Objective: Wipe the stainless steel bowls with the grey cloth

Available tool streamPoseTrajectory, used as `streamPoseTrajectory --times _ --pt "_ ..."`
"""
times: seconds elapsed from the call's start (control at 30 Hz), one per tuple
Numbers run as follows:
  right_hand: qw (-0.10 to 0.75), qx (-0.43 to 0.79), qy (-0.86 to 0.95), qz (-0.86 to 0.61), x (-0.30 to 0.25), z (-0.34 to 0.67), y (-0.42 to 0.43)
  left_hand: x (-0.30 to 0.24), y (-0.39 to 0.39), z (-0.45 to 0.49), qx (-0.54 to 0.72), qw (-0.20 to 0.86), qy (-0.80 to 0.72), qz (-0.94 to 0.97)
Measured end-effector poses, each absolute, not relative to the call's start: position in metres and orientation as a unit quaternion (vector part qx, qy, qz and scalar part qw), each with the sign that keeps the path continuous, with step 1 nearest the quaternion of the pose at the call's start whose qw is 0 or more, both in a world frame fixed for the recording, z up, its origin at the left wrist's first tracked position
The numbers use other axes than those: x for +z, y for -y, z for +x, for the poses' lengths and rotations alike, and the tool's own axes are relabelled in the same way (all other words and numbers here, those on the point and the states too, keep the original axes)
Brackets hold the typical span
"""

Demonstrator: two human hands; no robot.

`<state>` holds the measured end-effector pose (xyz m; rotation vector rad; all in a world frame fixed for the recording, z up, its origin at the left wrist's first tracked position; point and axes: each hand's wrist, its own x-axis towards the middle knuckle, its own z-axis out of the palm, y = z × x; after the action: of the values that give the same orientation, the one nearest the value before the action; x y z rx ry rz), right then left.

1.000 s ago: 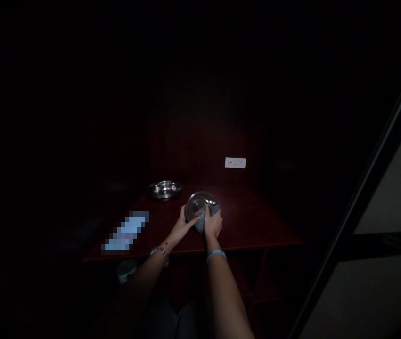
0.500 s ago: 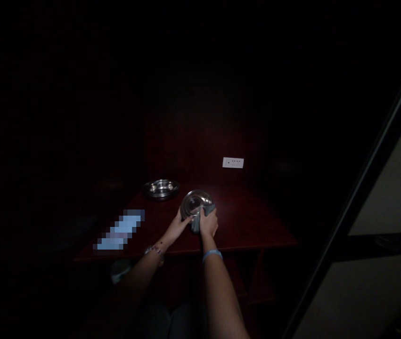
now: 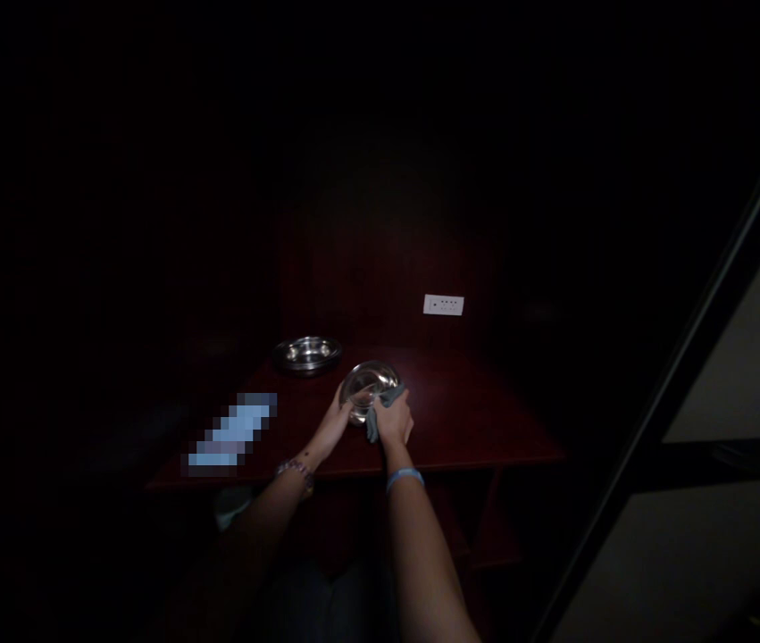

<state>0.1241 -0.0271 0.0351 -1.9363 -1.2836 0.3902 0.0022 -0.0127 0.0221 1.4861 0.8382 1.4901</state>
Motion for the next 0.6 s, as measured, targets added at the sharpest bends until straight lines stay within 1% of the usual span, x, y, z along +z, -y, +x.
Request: streamPoseTrajectory --times 0.1,0.3,0.6 --pt "0.396 0.148 0.502 -0.755 0.0331 0.1243 0.0271 0.0226 0.0137 0.0008 0.589 0.44 -0.351 0.58" --pt "0.42 0.14 0.483 -0.755 0.0301 0.1258 0.0275 0.018 0.0103 -0.0024 0.592 0.431 -0.387 0.561" --pt "0.451 0.131 0.464 -0.751 0.027 0.1264 0.0243 0.0159 0.01 -0.0007 0.59 0.439 -0.358 0.576"
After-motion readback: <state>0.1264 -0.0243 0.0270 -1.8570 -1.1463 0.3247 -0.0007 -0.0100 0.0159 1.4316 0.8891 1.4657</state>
